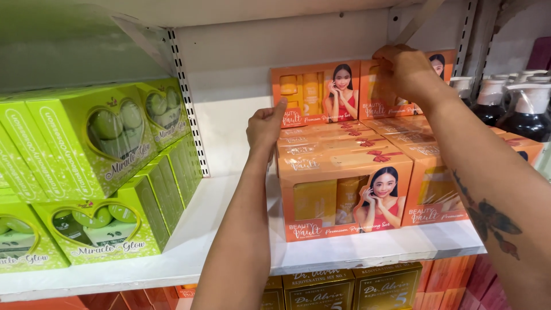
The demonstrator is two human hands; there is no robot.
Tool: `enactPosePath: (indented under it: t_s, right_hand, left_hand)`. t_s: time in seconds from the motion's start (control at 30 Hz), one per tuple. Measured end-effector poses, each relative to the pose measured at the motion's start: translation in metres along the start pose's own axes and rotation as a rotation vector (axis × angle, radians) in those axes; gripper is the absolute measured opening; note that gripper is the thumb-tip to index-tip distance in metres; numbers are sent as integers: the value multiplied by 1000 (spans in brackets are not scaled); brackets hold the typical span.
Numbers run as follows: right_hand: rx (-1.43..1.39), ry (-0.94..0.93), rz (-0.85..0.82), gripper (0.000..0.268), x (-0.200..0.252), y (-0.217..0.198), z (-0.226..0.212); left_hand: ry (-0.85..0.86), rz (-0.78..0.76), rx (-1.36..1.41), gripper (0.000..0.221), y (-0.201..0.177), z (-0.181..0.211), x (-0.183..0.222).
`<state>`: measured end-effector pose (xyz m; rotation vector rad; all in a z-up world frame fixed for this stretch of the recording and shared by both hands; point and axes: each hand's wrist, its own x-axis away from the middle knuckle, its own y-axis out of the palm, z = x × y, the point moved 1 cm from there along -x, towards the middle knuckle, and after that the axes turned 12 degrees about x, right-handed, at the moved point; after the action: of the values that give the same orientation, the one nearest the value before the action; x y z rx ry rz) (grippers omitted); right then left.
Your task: The person takes pink and orange product boxes from a cardboard box on the floor and places them onto a white shelf. They arrange the boxes in neat rows, stacking them horizontally and vertically to fill the available space on the shelf.
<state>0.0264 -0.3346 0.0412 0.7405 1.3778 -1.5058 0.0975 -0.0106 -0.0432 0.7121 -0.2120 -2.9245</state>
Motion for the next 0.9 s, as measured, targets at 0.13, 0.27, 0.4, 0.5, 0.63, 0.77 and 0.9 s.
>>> enactPosePath:
  t_s: [0.13,0.27,0.4,0.5,0.63,0.77,0.9]
  right_hand:
    - [11,69,-109,43,1,-17,-16]
    - [-92,111,-148,47,2,-20,-19]
    - [-82,115,-179,50,1,-10,-8]
    - [-55,136,-194,52,1,-22,-28]
    - [-98,198,-234,55,0,-21,-23]
    - [-66,125,-231,60,-3,-20,-15]
    - [-79,252,-319,64,-6,-45,-41]
  left_hand:
    - [-2,-24,53,68,0,2,3]
    - [-4,-93,95,69,-4,3,2]
    - [-21,-184,49,72,-6,-2,-5]
    - [-14,-131,49,71,0,-21,-22]
    - [1,-119,26,76,-4,3,-2]
    - [68,-51,-15,83,-5,9,1]
    - [170,-26,-82,84,-5,10,3]
